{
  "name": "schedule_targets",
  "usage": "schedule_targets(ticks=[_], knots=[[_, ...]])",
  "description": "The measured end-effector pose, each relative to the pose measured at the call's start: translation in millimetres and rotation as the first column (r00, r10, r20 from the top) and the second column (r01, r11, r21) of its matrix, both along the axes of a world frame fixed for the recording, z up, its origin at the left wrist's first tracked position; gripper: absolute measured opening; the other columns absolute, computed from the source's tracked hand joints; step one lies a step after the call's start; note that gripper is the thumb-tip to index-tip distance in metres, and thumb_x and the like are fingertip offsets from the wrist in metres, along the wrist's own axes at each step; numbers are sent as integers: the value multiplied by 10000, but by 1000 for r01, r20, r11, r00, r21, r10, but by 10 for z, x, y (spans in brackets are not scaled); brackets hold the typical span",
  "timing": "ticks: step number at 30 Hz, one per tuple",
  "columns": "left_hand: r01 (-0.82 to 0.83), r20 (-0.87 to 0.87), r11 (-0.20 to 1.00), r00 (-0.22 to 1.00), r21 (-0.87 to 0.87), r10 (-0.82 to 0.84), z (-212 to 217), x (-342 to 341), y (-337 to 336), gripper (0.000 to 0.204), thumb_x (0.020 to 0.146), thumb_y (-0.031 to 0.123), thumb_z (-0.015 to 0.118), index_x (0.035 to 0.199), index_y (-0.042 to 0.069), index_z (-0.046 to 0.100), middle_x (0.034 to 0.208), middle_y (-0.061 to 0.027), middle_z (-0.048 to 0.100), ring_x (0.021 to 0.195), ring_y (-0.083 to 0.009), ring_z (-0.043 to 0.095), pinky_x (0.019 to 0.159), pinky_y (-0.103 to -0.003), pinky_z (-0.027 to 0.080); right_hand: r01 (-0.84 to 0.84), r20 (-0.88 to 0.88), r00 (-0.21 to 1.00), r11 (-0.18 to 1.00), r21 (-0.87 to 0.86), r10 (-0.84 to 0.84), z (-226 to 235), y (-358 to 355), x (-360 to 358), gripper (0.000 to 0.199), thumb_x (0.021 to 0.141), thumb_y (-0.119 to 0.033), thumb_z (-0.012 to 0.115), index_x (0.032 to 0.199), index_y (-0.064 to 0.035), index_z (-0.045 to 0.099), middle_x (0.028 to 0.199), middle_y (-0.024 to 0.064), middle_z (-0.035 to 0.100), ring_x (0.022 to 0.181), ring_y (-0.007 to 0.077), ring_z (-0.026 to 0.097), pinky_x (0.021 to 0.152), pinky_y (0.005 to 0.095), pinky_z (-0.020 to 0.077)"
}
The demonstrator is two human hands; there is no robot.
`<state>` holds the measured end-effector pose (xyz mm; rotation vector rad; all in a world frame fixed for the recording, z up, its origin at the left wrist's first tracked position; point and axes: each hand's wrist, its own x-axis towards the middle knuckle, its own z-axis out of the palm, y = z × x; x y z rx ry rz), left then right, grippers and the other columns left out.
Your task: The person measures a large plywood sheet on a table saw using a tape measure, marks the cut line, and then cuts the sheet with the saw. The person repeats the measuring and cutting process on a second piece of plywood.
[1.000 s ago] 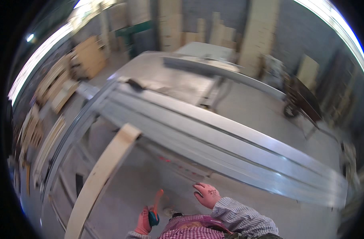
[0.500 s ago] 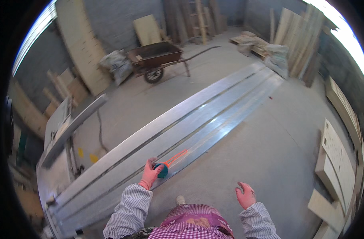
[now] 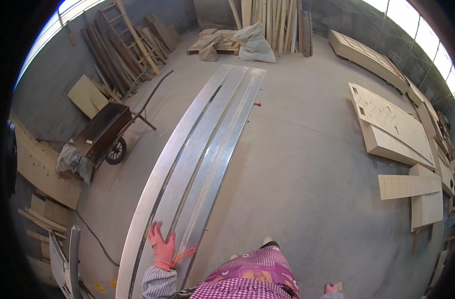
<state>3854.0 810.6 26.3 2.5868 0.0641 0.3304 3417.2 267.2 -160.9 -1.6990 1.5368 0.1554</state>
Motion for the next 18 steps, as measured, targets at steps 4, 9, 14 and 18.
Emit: schedule_targets(ticks=[4,9,14,18], knots=[[249,24,968,968,-19,-249,61,979,-1054,528,748,175,701,1218,49,494,1297,-193,449,1199,-389,401,999,-470,338,261,-173,959,936,236,-224,-235,168,-153,184,750,-175,573,730,4,614,601,54,574,539,134,516,473,316,408],[439,-16,898,898,-13,-440,97,2307,-2835,515,752,202,705,1202,57,501,1283,-192,458,1183,-387,413,986,-468,346,373,-201,926,855,362,-319,-666,-685,861,211,769,-208,581,750,0,612,606,59,576,528,150,529,459,312,414],[576,-99,818,815,18,-571,332,3294,-4149,496,773,266,686,1190,68,506,1270,-177,470,1172,-378,425,996,-462,337,203,-65,979,942,266,-193,-589,-2296,2706,238,788,-241,590,770,-4,611,611,64,578,517,165,542,445,308,420],[569,-106,820,820,57,-562,376,4128,-4788,496,781,292,675,1191,70,504,1252,-174,477,1174,-373,425,1005,-468,327,-55,329,943,998,29,43,-26,-3364,4910,214,836,-162,549,869,38,620,712,42,603,662,100,530,589,263,431]])
